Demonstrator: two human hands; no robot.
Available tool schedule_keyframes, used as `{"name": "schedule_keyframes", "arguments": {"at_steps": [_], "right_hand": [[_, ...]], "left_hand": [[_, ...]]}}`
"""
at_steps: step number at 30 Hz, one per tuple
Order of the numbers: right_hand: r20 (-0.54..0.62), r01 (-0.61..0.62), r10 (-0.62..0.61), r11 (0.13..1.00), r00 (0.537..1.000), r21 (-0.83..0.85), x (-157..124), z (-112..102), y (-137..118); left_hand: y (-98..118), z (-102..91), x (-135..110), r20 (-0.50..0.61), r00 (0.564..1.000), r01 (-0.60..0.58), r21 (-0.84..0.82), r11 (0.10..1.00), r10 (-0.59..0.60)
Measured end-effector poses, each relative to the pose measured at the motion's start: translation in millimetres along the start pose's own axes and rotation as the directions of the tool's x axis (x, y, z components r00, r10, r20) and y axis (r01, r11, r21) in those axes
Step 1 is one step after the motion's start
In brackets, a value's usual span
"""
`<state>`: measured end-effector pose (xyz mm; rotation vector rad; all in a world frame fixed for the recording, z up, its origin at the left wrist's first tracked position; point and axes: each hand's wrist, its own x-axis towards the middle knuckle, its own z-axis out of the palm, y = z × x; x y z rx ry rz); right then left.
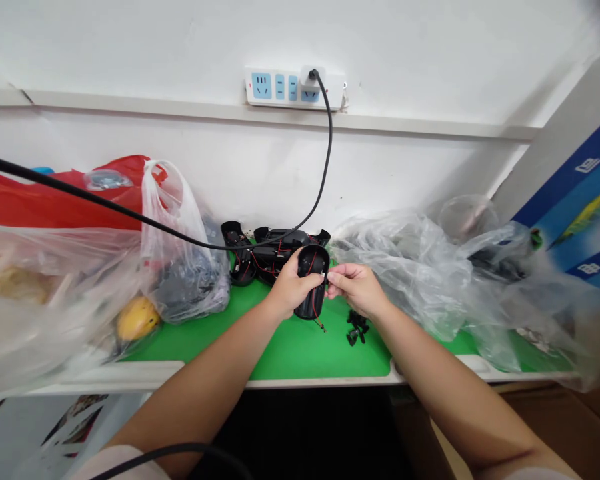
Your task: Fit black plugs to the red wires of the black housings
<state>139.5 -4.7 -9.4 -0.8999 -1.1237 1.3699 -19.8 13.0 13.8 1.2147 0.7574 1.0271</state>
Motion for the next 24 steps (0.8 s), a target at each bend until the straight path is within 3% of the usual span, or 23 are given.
{"name": "schedule_keyframes", "arguments": {"at_steps": [11, 19, 21, 24], "right_hand": [[-0.038, 0.114, -0.117, 0.991, 0.992, -0.067, 0, 4, 5], [-0.025, 0.119, -0.121, 0.990, 0.992, -0.074, 3, 1, 11], [-0.016, 0.106, -0.109, 0.988, 0.994, -0.115, 3, 1, 12], [0.024, 0.128, -0.127, 0.943, 0.992, -0.307, 0, 6, 9]], "left_hand": [[3, 2.6, -2, -0.017, 0.999, 0.046, -0.026, 0.999, -0.047], [1, 2.8, -2, -0.023, 0.999, 0.043, 0.014, 0.999, -0.043], [-1, 2.4, -1, -0.046, 0.998, 0.032, 0.036, 0.999, -0.030], [-4, 1.6, 1, -0.075, 0.997, 0.009, 0.063, 0.998, -0.004]]}}
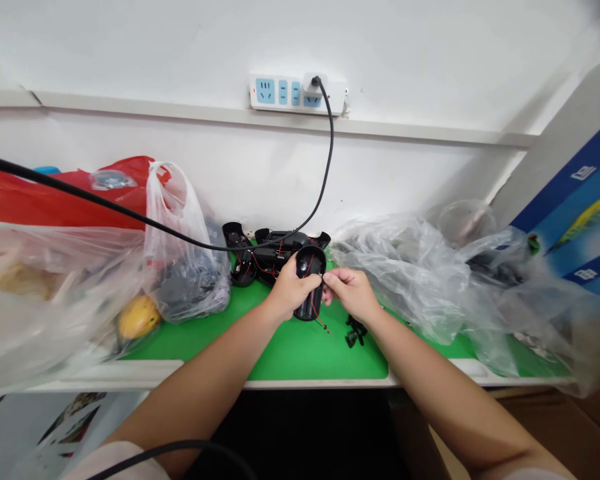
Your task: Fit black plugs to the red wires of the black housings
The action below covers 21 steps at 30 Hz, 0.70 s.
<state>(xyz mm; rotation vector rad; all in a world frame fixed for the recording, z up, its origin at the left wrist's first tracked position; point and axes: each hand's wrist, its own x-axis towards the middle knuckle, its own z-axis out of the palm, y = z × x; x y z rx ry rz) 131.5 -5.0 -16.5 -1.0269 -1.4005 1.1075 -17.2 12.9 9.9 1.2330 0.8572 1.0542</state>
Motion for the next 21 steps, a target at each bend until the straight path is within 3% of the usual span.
{"name": "schedule_keyframes", "arguments": {"at_steps": [5, 10, 21], "right_hand": [[-0.035, 0.174, -0.209, 0.887, 0.977, -0.429, -7, 12, -9], [0.068, 0.310, -0.313, 0.840, 0.947, -0.445, -9, 18, -10], [0.070, 0.237, -0.271, 0.654, 0.960, -0.718, -21, 19, -4]], "left_hand": [[-4, -1.8, 3, -0.084, 0.989, -0.117, 0.085, 0.989, 0.124], [-5, -4.1, 5, -0.131, 0.978, -0.148, 0.107, 0.983, 0.162], [-4, -2.0, 0, -0.055, 0.991, -0.114, 0.145, 0.983, 0.122]]}}
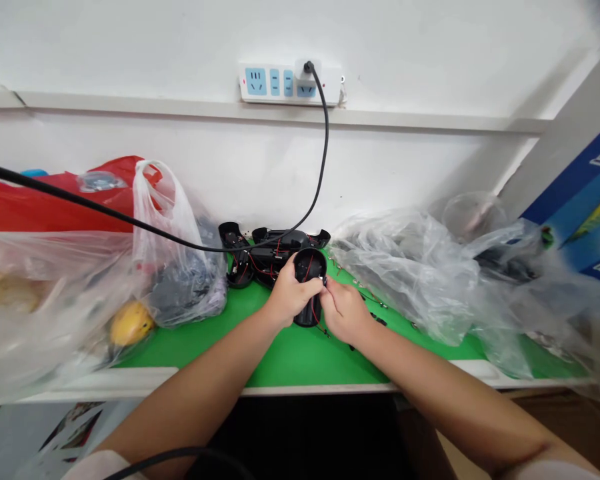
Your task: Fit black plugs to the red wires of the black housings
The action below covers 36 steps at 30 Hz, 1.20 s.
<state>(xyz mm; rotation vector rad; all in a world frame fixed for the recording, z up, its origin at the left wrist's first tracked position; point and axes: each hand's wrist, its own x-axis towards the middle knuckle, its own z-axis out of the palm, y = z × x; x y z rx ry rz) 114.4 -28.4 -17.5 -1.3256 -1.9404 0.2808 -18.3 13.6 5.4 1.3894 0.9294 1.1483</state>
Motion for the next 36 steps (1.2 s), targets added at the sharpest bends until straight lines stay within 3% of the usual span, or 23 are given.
{"name": "schedule_keyframes", "arguments": {"at_steps": [18, 21, 24, 27, 30, 32, 34, 36], "right_hand": [[0.035, -0.002, 0.005, 0.995, 0.999, -0.104, -4, 6, 2], [-0.007, 0.001, -0.002, 1.000, 1.000, -0.028, 0, 3, 0], [-0.037, 0.012, -0.006, 0.988, 0.999, 0.156, 5, -4, 0], [-0.035, -0.061, 0.083, 0.907, 0.996, 0.418, 10, -9, 8], [0.008, -0.214, 0.288, 0.692, 0.958, 0.689, 15, -9, 21], [0.029, -0.253, 0.377, 0.560, 0.926, 0.789, 19, -8, 28], [0.027, -0.252, 0.409, 0.509, 0.912, 0.823, 21, -8, 30], [0.031, -0.259, 0.411, 0.513, 0.911, 0.819, 22, -8, 30]], "left_hand": [[-2, 2.1, -6, -0.030, 0.996, -0.082, 0.132, 0.988, 0.087], [-2, 1.7, -2, -0.044, 0.997, -0.055, 0.086, 0.995, 0.059], [1, 1.6, 0, -0.084, 0.996, -0.018, -0.002, 1.000, 0.018], [6, 2.3, -4, -0.037, 0.995, 0.085, -0.157, 0.984, -0.092], [12, 3.1, -10, 0.081, 0.981, 0.191, -0.255, 0.948, -0.176], [14, 3.6, -12, 0.128, 0.976, 0.205, -0.256, 0.945, -0.177], [15, 4.4, -13, 0.146, 0.978, 0.184, -0.243, 0.952, -0.152], [14, 5.4, -13, 0.136, 0.985, 0.132, -0.222, 0.966, -0.103]]}}
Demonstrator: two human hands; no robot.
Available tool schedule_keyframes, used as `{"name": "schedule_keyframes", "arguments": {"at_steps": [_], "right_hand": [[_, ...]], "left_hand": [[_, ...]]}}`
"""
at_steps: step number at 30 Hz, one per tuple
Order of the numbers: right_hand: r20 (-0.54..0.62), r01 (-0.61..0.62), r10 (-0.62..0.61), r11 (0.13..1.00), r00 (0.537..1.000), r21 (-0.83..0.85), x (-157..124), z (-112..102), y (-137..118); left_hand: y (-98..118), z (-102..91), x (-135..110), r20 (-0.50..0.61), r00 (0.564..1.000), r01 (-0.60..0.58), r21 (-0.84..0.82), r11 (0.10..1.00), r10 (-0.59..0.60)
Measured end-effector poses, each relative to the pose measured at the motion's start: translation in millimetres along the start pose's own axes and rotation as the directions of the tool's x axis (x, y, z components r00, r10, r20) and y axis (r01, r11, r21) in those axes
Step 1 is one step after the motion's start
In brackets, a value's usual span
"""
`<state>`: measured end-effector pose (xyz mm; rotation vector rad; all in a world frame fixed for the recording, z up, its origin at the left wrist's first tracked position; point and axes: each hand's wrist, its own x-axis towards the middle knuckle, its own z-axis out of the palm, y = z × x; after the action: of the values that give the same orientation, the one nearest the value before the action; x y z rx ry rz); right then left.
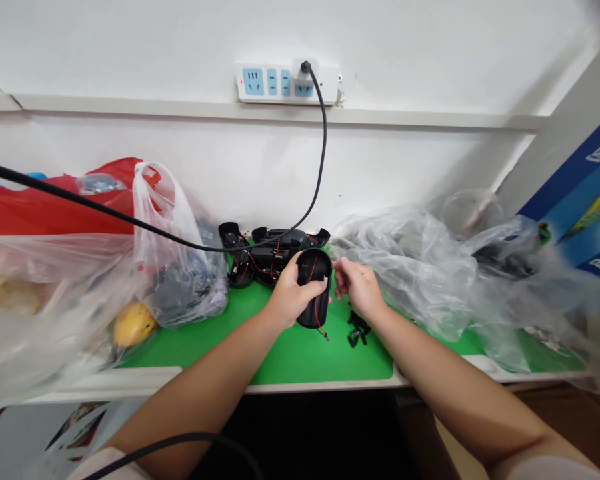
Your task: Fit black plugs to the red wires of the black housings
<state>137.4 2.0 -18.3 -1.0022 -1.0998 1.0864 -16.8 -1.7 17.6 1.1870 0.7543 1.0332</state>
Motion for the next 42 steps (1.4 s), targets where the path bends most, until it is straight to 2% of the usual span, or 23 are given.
{"name": "schedule_keyframes", "arguments": {"at_steps": [5, 9, 14, 18, 23, 26, 28, 31, 34, 36, 38, 39, 42], "right_hand": [[0.022, -0.002, 0.004, 0.996, 1.000, -0.088, -2, 3, -4], [0.027, -0.018, 0.022, 0.987, 0.999, -0.160, -3, 5, -6], [0.042, -0.031, 0.042, 0.973, 0.998, -0.227, -3, 6, -6], [0.046, -0.012, 0.025, 0.962, 0.999, -0.271, -3, 6, -7], [0.075, 0.044, -0.019, 0.937, 0.997, -0.346, -2, 4, -3], [0.096, 0.068, -0.047, 0.970, 0.994, -0.232, 1, 2, -1], [0.153, 0.098, -0.090, 0.994, 0.984, -0.044, 1, 1, -3], [0.317, 0.091, -0.141, 0.981, 0.938, 0.169, -2, -1, -9], [0.452, 0.071, -0.129, 0.987, 0.883, 0.142, -5, -5, -13], [0.471, 0.067, -0.106, 0.993, 0.876, 0.098, -4, -9, -13], [0.461, 0.059, -0.095, 0.994, 0.882, 0.092, -3, -12, -13], [0.451, 0.065, -0.103, 0.993, 0.887, 0.100, -2, -13, -13], [0.405, 0.144, -0.164, 0.986, 0.900, 0.081, 1, -16, -17]], "left_hand": [[-6, -1.5, 4, 0.002, 0.984, -0.178, 0.181, 0.967, 0.180], [-9, -4.8, 7, 0.020, 0.942, -0.324, 0.315, 0.892, 0.335], [-8, -6.4, 6, 0.022, 0.923, -0.367, 0.356, 0.859, 0.385], [-4, -4.3, 3, 0.028, 0.956, -0.286, 0.316, 0.905, 0.293], [5, -1.6, -5, 0.044, 0.998, -0.049, 0.151, 0.987, 0.043], [9, -2.6, -8, 0.007, 0.995, 0.103, 0.079, 0.992, -0.103], [8, -3.1, -9, 0.055, 0.976, 0.210, 0.028, 0.977, -0.211], [0, -2.6, -7, 0.209, 0.920, 0.344, -0.023, 0.939, -0.332], [-10, -1.9, -3, 0.309, 0.855, 0.450, -0.043, 0.892, -0.416], [-14, -2.1, -1, 0.363, 0.814, 0.505, -0.057, 0.861, -0.453], [-15, -3.2, 2, 0.398, 0.803, 0.499, -0.044, 0.865, -0.443], [-14, -4.0, 3, 0.400, 0.814, 0.464, -0.015, 0.886, -0.420], [-12, -7.8, 6, 0.382, 0.882, 0.223, 0.176, 0.959, -0.275]]}}
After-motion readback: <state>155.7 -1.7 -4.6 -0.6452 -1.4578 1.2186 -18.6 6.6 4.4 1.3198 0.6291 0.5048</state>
